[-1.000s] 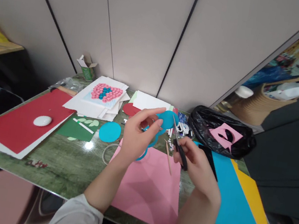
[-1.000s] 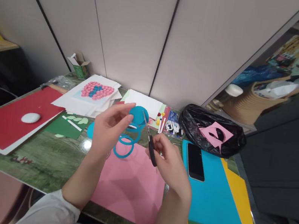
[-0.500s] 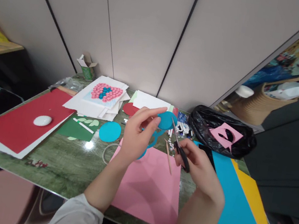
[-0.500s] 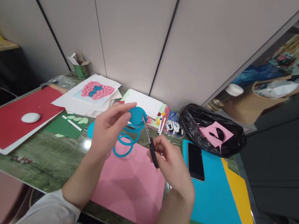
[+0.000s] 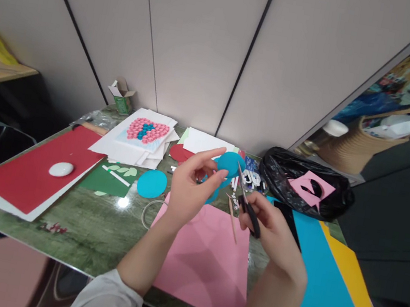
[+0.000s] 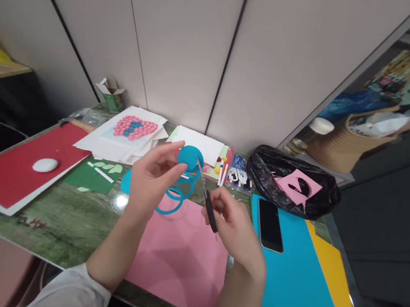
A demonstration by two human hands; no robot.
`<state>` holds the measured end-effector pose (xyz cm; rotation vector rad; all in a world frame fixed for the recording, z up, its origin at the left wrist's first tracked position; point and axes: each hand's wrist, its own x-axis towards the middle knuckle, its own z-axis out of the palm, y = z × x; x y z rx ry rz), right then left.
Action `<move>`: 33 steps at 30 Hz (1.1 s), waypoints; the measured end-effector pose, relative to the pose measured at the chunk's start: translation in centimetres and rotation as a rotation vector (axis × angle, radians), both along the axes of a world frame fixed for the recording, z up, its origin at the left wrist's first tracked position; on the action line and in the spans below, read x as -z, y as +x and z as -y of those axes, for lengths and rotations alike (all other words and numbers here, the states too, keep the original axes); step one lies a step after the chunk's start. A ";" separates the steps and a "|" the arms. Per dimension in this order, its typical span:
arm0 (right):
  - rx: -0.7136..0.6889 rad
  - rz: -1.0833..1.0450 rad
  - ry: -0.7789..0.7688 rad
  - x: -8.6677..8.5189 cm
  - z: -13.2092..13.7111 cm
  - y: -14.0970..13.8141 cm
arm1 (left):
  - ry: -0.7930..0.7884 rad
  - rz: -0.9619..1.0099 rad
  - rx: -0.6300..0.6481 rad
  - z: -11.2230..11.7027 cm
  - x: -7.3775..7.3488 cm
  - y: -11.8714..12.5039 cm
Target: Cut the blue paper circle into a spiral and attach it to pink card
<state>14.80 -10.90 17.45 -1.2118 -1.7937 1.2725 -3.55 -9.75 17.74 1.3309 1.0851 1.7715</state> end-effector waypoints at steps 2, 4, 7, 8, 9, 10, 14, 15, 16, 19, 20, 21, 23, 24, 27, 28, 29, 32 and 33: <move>0.010 -0.006 -0.003 0.0 0.0 -0.1 | 0.005 0.007 -0.010 -0.1 0.0 0.1; 0.015 -0.011 -0.008 0.1 -0.1 -0.1 | 0.016 0.007 -0.012 -0.1 0.0 0.2; 0.010 -0.029 -0.010 0.1 -0.1 -0.1 | 0.008 -0.007 0.006 -0.2 0.1 0.2; 0.010 -0.040 -0.009 0.1 -0.1 -0.2 | 0.000 -0.012 0.021 -0.2 0.2 0.2; 0.011 -0.050 -0.009 0.1 -0.1 -0.2 | -0.007 -0.014 0.036 -0.2 0.3 0.2; 0.014 -0.058 -0.005 0.0 -0.1 -0.3 | -0.012 -0.016 0.052 -0.2 0.3 0.2; 0.027 -0.054 0.007 -0.2 -0.1 -0.4 | 0.001 -0.028 0.072 -0.2 0.5 0.2; 0.028 -0.050 0.010 -0.2 -0.1 -0.5 | 0.003 -0.032 0.071 -0.2 0.5 0.2; 0.028 -0.047 0.013 -0.2 -0.1 -0.5 | 0.003 -0.035 0.072 -0.2 0.5 0.2; 0.027 -0.036 0.024 -0.1 -0.1 -0.4 | 0.000 -0.041 0.072 -0.1 0.4 0.2; 0.026 -0.031 0.025 -0.1 0.0 -0.4 | 0.002 -0.041 0.069 -0.1 0.3 0.2; 0.027 -0.027 0.024 0.0 0.0 -0.3 | 0.005 -0.042 0.066 -0.1 0.3 0.2; 0.027 -0.021 0.021 0.0 -0.1 -0.3 | 0.014 -0.042 0.064 -0.1 0.3 0.1; 0.027 -0.020 0.021 0.0 -0.1 -0.3 | 0.019 -0.041 0.067 -0.1 0.3 0.1; 0.024 -0.016 0.027 0.0 -0.1 -0.3 | 0.027 -0.038 0.069 -0.1 0.4 0.1; 0.022 -0.015 0.029 0.0 0.0 -0.3 | 0.029 -0.037 0.068 -0.1 0.4 0.1; 0.022 -0.014 0.029 0.0 0.0 -0.2 | 0.031 -0.037 0.068 -0.1 0.4 0.1; 0.020 -0.011 0.023 0.0 0.0 -0.1 | 0.039 -0.037 0.064 -0.1 0.3 0.0; 0.019 -0.010 0.021 0.0 0.0 -0.1 | 0.040 -0.039 0.060 -0.1 0.3 0.0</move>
